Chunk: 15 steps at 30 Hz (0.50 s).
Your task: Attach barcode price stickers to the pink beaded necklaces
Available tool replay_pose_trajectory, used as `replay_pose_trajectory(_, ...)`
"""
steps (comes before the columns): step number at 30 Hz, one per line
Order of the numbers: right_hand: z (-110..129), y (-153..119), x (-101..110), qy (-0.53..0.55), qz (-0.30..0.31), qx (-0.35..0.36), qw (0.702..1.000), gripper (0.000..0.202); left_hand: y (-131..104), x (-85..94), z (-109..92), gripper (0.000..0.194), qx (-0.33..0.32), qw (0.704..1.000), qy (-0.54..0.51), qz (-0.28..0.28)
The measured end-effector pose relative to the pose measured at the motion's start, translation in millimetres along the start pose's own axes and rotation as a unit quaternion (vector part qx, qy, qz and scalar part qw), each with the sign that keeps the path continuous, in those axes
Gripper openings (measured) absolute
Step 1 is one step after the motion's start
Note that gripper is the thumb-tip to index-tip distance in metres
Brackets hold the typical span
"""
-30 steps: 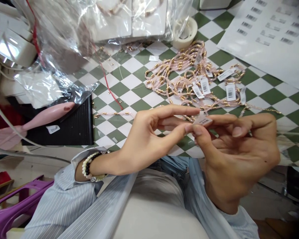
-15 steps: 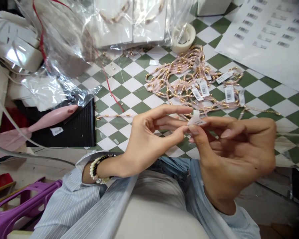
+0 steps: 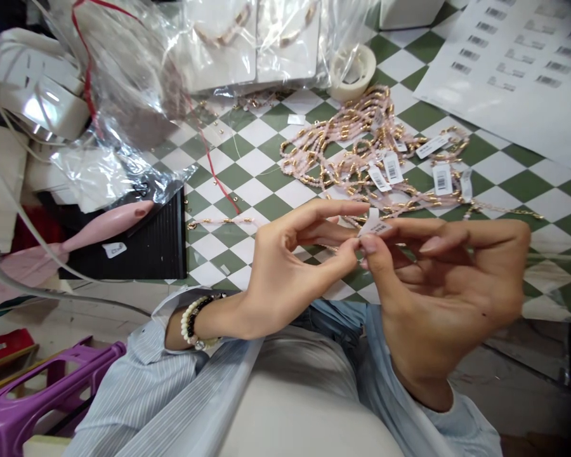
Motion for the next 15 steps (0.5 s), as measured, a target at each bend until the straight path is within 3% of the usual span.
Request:
replay_pose_trajectory(6,2,-2,0,-0.061,-0.035,0.06,0.996,0.038,1,-0.4,-2,0.02,-0.029,0.998,0.045,-0.014)
replay_pose_trajectory(9,1,1,4,-0.105,-0.009,0.075,0.992,0.034,1,-1.1,-1,0.022,-0.022,0.999,0.034,-0.018)
replay_pose_trajectory(15,-17,5,20,-0.088,0.074,-0.029,0.993,0.026,1,-5.1,4,0.03,0.004,0.999,-0.031,-0.01)
Point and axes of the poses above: each hand's wrist, its own y-axis towards the middle knuckle, its own x-axis out of the back of the hand, z = x × y, the point moved 5 cm from there along y, towards the middle knuckle, and after that the axes turned 9 degrees about -x, right-handed, at the moved point
